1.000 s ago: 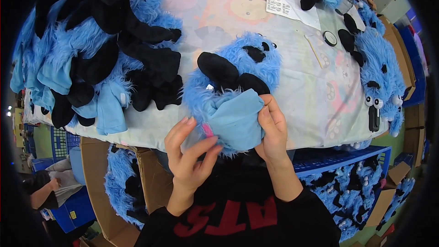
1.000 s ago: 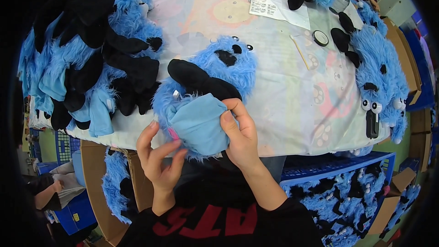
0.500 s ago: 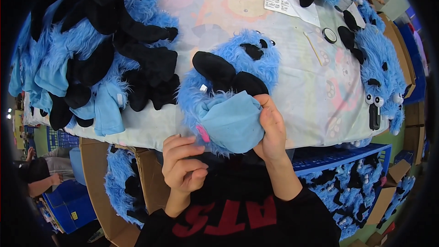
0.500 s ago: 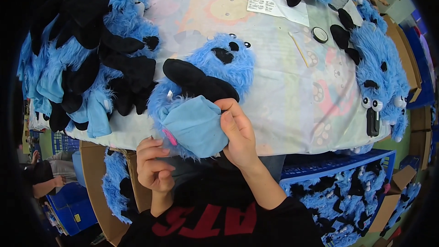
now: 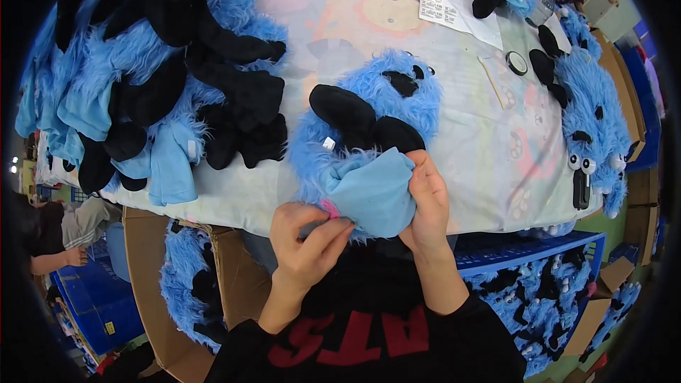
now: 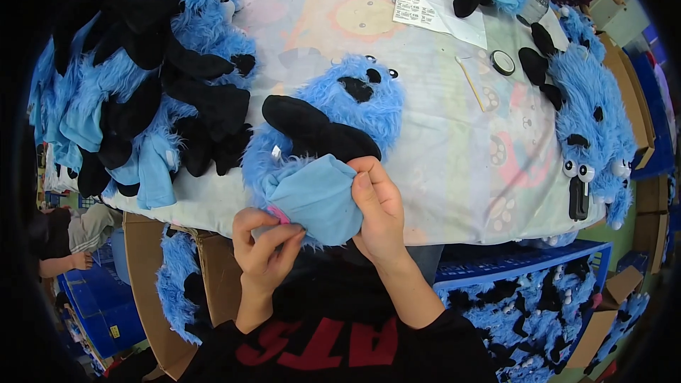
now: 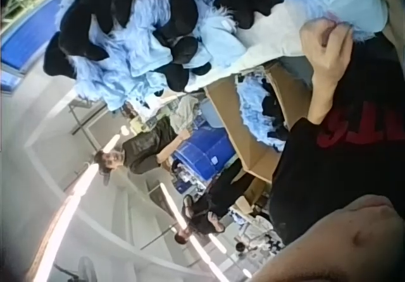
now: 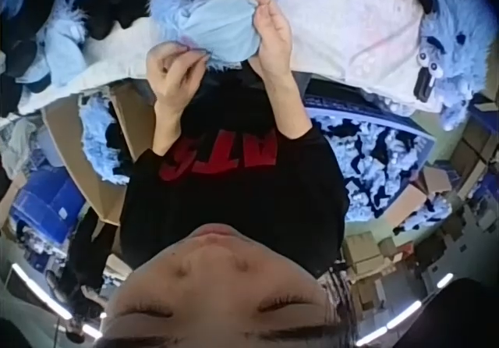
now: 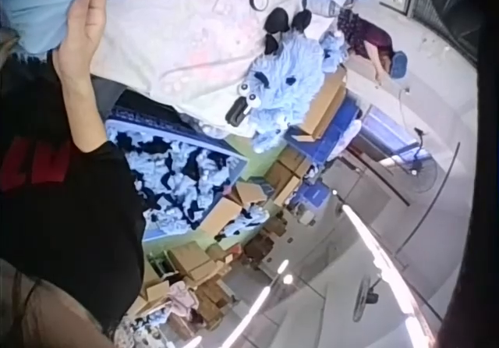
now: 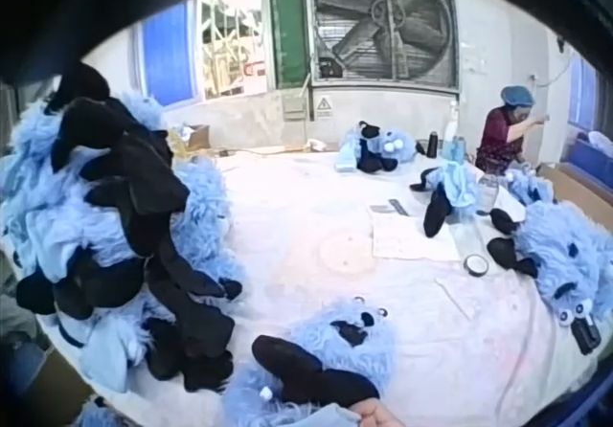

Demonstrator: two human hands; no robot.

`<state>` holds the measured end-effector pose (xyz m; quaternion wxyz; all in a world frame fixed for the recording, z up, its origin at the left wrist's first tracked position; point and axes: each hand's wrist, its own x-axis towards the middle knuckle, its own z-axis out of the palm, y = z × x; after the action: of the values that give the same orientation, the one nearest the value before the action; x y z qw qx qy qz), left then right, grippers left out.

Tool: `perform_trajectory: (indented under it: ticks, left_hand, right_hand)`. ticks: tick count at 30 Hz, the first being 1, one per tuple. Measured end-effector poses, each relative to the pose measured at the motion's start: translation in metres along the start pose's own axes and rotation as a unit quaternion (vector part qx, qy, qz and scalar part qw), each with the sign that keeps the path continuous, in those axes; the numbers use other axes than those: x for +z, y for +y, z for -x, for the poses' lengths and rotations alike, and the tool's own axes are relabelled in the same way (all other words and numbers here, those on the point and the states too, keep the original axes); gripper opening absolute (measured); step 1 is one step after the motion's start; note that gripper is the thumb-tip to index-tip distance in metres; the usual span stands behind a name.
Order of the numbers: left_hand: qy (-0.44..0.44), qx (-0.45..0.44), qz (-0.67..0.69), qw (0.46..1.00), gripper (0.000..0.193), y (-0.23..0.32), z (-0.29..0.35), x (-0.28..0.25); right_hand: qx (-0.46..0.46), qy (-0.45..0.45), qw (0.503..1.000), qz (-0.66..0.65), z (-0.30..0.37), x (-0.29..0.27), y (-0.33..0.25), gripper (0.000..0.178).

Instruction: Assembling blue plush toys by attaching eyes and checking components.

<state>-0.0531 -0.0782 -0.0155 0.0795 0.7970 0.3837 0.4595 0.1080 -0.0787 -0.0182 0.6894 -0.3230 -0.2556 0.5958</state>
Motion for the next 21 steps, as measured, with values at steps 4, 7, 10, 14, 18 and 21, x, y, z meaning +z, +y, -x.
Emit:
perform_trajectory:
  ticks: [4,7,10,14,18,21]
  left_hand:
    - [0.039,-0.034,0.050,0.997,0.023,0.002,0.004,-0.003]
    - [0.077,-0.078,0.095,0.989,0.023,0.005,0.003,-0.003]
    - [0.070,-0.158,0.135,0.976,0.022,0.010,-0.007,-0.003]
    - [0.041,-0.217,0.148,0.964,0.024,0.006,-0.006,-0.006]
    - [0.029,-0.238,0.150,0.959,0.027,0.003,0.001,-0.009]
    - [0.072,-0.198,0.170,0.963,0.033,0.001,0.003,-0.012]
  right_hand:
    - [0.002,0.010,1.000,-0.008,-0.002,0.001,0.000,0.023]
    - [0.003,0.013,1.000,-0.012,-0.003,0.002,-0.001,0.023]
    - [0.001,0.012,1.000,-0.017,-0.003,0.002,-0.001,0.023]
    - [-0.001,0.008,1.000,-0.003,-0.002,0.002,0.000,0.023]
    - [-0.003,-0.005,1.000,0.021,0.002,0.001,0.000,0.024]
    - [-0.010,-0.027,0.998,0.053,0.006,0.000,0.001,0.027]
